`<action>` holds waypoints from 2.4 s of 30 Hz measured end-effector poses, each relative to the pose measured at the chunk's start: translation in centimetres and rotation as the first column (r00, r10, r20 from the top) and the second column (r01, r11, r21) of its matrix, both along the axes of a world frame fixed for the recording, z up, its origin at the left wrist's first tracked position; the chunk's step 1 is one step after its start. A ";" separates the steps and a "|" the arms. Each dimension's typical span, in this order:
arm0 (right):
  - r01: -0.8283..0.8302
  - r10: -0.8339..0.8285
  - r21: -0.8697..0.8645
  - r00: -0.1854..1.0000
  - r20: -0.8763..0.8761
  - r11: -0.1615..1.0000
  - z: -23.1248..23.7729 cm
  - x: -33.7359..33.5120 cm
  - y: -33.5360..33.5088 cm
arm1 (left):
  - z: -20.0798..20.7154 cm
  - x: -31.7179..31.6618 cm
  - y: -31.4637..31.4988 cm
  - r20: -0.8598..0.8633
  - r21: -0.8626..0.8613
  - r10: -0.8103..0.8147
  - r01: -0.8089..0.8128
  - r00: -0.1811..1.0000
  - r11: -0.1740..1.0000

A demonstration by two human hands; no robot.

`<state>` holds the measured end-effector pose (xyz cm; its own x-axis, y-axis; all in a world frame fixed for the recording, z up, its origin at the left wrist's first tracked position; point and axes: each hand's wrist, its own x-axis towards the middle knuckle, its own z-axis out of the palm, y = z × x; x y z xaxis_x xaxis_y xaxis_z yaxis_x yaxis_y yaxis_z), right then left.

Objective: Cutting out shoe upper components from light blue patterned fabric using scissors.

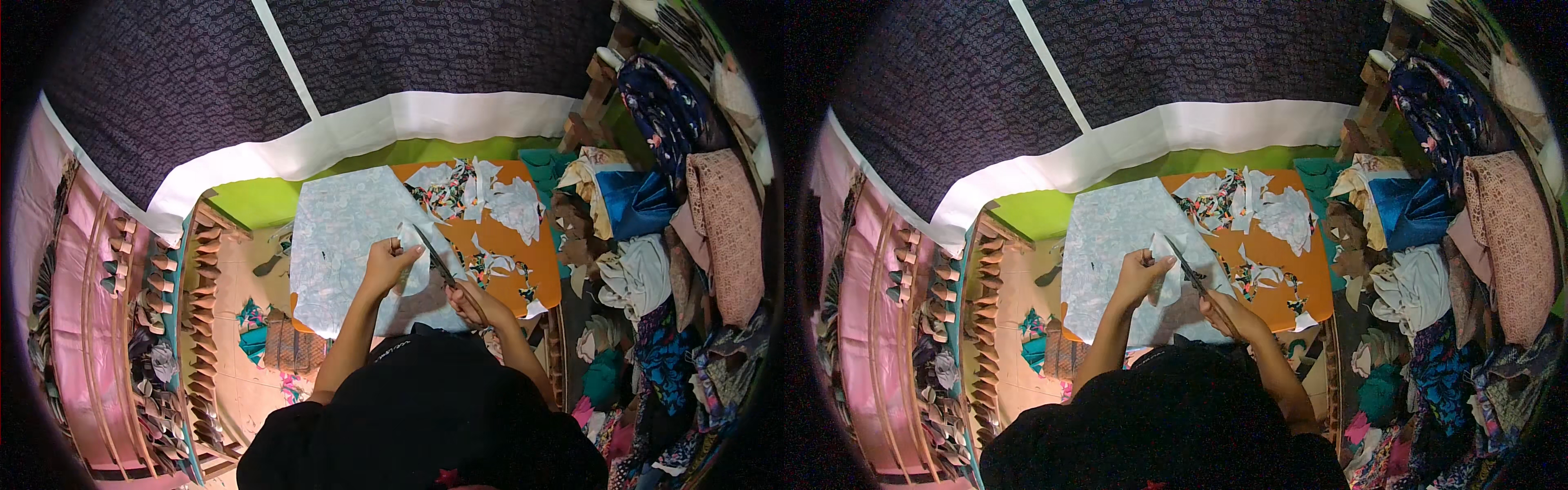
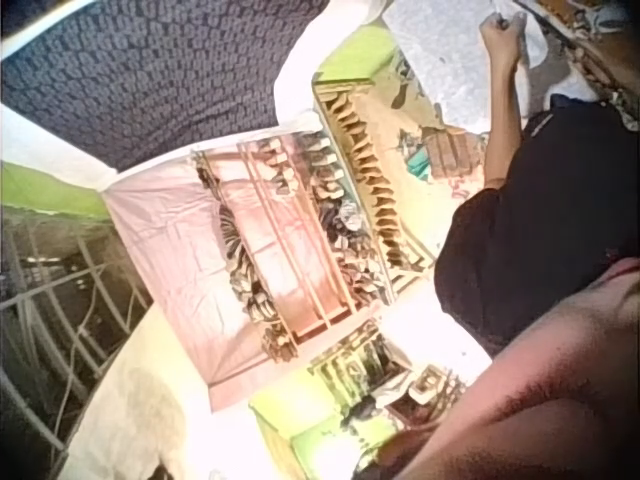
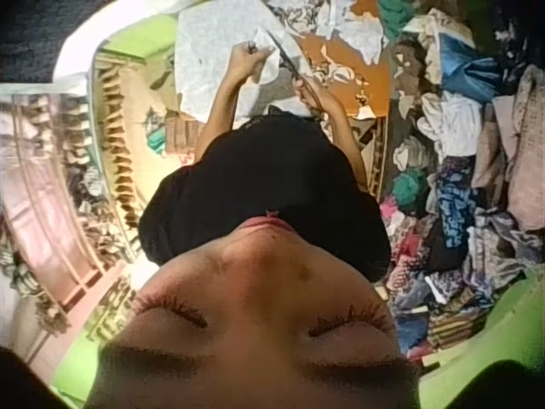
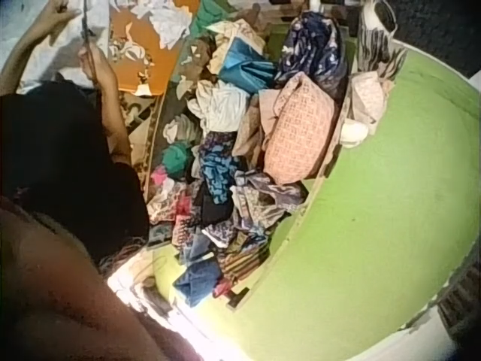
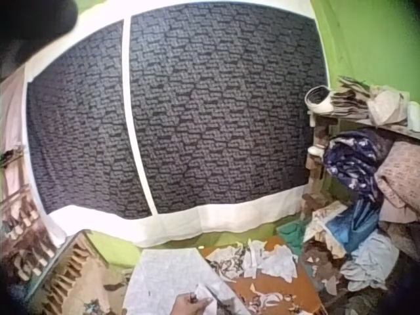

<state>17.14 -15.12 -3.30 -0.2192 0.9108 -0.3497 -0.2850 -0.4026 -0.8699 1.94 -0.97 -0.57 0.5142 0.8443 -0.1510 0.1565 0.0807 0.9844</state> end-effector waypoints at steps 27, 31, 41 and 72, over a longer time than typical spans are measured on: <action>0.045 -0.048 -0.096 0.999 -0.024 0.994 0.2 -0.2 0.3 | -0.8 0.0 0.4 0.005 -0.063 -0.103 0.103 0.995 0.993; -0.020 0.024 -0.094 0.999 0.044 0.995 0.9 0.3 0.2 | -1.3 -0.2 0.6 0.012 -0.056 -0.109 0.109 0.994 0.992; 0.045 -0.045 0.004 0.999 -0.030 0.999 0.5 -0.5 0.1 | -0.8 -0.5 0.8 -0.015 -0.065 -0.115 0.114 0.993 0.991; 0.063 -0.061 -0.043 0.997 0.044 0.997 0.6 -0.5 -0.1 | 0.1 -0.3 0.3 -0.034 -0.086 -0.152 0.149 0.988 0.985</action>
<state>16.67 -15.18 -2.71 -0.1469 0.9054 -0.3983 -0.2732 -0.4241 -0.8634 1.62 -0.67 -0.44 0.6268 0.7414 -0.2399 0.2122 0.1338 0.9680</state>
